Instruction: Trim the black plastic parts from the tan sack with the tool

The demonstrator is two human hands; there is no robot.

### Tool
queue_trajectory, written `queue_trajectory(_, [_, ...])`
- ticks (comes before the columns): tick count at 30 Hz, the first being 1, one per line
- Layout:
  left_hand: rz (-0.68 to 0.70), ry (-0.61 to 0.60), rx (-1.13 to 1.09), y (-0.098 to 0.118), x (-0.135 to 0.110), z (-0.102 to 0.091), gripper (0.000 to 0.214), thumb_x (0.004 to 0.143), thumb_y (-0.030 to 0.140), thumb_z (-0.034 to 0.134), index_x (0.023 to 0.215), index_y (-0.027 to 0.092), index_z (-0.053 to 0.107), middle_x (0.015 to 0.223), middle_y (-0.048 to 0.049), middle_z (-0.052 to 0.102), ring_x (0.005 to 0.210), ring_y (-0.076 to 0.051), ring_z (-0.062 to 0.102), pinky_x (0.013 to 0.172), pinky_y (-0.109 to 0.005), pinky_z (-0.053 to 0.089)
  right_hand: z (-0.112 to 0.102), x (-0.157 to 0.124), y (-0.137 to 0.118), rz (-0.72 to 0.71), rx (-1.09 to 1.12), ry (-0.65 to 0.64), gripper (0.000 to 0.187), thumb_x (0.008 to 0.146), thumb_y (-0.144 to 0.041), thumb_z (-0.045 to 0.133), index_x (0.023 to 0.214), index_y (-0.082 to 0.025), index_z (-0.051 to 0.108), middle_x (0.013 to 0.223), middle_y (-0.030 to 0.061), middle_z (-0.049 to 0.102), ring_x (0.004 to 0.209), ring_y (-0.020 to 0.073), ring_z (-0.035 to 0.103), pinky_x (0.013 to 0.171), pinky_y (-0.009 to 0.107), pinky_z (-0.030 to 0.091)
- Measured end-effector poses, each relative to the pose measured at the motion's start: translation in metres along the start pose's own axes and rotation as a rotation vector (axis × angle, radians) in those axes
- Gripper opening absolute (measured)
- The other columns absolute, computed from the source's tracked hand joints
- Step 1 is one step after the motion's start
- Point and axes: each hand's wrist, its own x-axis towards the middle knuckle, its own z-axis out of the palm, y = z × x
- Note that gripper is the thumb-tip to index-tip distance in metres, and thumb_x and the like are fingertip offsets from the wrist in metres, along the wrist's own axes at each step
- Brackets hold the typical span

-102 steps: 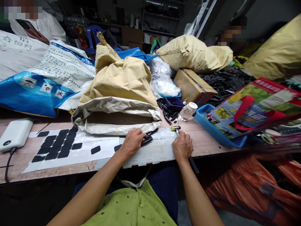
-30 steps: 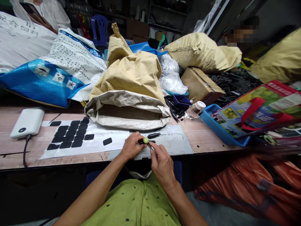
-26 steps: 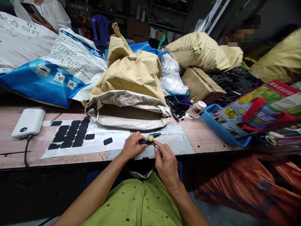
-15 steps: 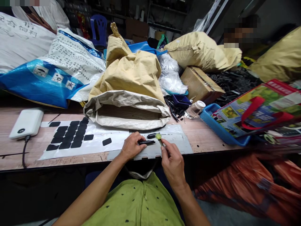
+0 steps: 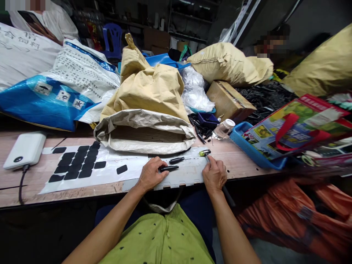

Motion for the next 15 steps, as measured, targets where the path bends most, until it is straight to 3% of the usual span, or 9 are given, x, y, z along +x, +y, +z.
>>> queue_trajectory(4, [0.015,-0.013,-0.021,0.000,0.000,-0.004,0.012,0.085,0.027,0.072,0.097,0.023,0.072,0.086,-0.0013,0.062,0.084,-0.019,0.058,0.076,-0.031,0.043,0.004,-0.004,-0.003,-0.013,-0.040,0.033,0.037,0.093,-0.018,0.053,0.123,-0.025,0.073,0.100,0.0091,0.058,0.089,0.0215,0.047,0.073,0.034,0.030])
queue_trajectory(7, [0.071,-0.064,-0.083,0.013,-0.011,-0.014,0.015,0.092,0.033,0.068,0.103,0.023,0.071,0.094,-0.0033,0.064,0.086,-0.020,0.059,0.077,-0.031,0.044,0.003,-0.004,-0.004,-0.028,-0.074,0.019,0.037,0.093,-0.018,0.053,0.125,-0.024,0.071,0.100,0.0093,0.058,0.090,0.0223,0.048,0.072,0.034,0.029])
queue_trajectory(11, [0.153,-0.347,-0.209,0.037,-0.051,-0.020,0.017,0.099,0.034,0.058,0.112,0.027,0.068,0.101,-0.0023,0.069,0.090,-0.017,0.063,0.081,-0.028,0.046,0.002,-0.003,-0.005,-0.028,-0.105,0.003,0.037,0.094,-0.019,0.052,0.127,-0.024,0.068,0.101,0.0096,0.058,0.092,0.0234,0.048,0.072,0.035,0.028])
queue_trajectory(13, [0.126,-0.493,-0.219,0.040,-0.074,-0.012,0.018,0.100,0.035,0.057,0.112,0.029,0.068,0.102,-0.0003,0.071,0.091,-0.017,0.066,0.080,-0.027,0.046,0.002,-0.003,-0.005,-0.024,-0.115,-0.003,0.037,0.094,-0.019,0.052,0.127,-0.025,0.068,0.102,0.0095,0.059,0.092,0.0237,0.048,0.072,0.035,0.029])
queue_trajectory(15, [0.033,-0.553,-0.164,0.032,-0.094,0.003,0.018,0.100,0.037,0.055,0.110,0.030,0.068,0.103,0.0003,0.073,0.092,-0.019,0.068,0.078,-0.028,0.046,0.002,-0.003,-0.006,-0.026,-0.123,-0.002,0.037,0.094,-0.019,0.052,0.127,-0.025,0.068,0.102,0.0093,0.059,0.093,0.0238,0.049,0.072,0.035,0.029])
